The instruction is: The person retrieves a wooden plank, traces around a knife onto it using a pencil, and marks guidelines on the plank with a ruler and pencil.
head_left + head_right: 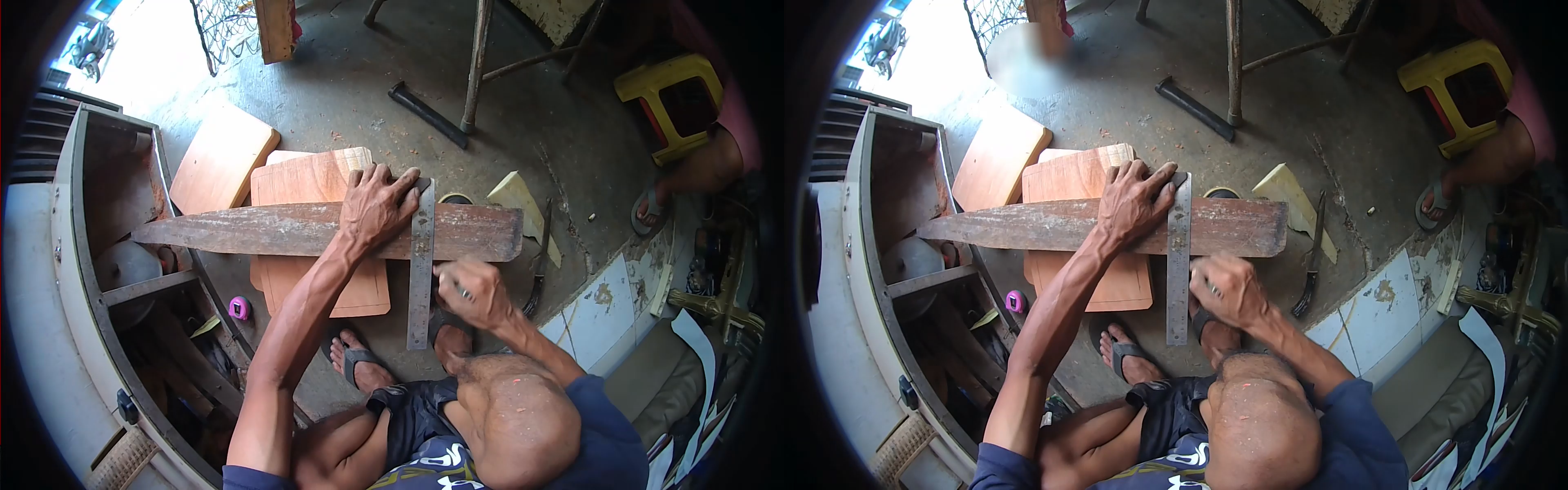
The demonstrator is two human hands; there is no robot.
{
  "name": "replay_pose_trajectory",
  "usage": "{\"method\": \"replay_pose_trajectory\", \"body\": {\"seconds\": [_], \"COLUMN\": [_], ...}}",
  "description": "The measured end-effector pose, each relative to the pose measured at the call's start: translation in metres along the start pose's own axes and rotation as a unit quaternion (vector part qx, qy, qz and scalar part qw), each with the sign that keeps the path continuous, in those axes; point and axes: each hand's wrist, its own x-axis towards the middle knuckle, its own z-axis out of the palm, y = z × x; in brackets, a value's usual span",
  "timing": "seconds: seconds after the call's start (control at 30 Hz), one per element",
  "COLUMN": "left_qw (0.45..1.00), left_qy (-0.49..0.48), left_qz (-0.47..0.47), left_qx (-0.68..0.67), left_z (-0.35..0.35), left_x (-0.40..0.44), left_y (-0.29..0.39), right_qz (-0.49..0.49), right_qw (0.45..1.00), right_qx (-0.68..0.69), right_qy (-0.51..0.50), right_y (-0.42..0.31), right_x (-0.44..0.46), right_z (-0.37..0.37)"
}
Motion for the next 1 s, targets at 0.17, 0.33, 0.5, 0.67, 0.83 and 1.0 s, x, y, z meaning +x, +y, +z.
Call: {"method": "replay_pose_trajectory", "body": {"seconds": [0.17, 0.33, 0.5, 0.67, 0.83, 1.0], "left_qw": [0.999, 0.999, 0.999, 1.000, 0.999, 1.000], "left_qy": [-0.032, -0.031, -0.032, -0.012, -0.030, -0.008], "left_qz": [-0.023, -0.024, -0.025, -0.004, -0.017, -0.008], "left_qx": [-0.014, -0.009, -0.007, -0.010, -0.003, 0.001], "left_z": [-0.004, -0.001, -0.004, -0.001, -0.004, -0.001], "left_x": [0.002, 0.002, 0.001, 0.002, 0.002, 0.001], "left_y": [0.003, 0.001, 0.002, -0.001, 0.001, -0.001], "right_qz": [0.038, 0.018, -0.010, -0.017, 0.017, -0.005], "right_qw": [0.995, 0.986, 0.993, 0.999, 0.990, 0.989], "right_qx": [0.049, -0.028, -0.013, -0.017, 0.006, -0.021], "right_qy": [0.081, 0.162, 0.121, -0.023, 0.137, 0.144], "right_y": [-0.006, 0.026, 0.016, -0.012, -0.011, 0.018], "right_x": [0.018, 0.061, 0.046, -0.006, 0.028, 0.055], "right_z": [-0.010, -0.001, -0.001, -0.012, -0.012, 0.002]}}
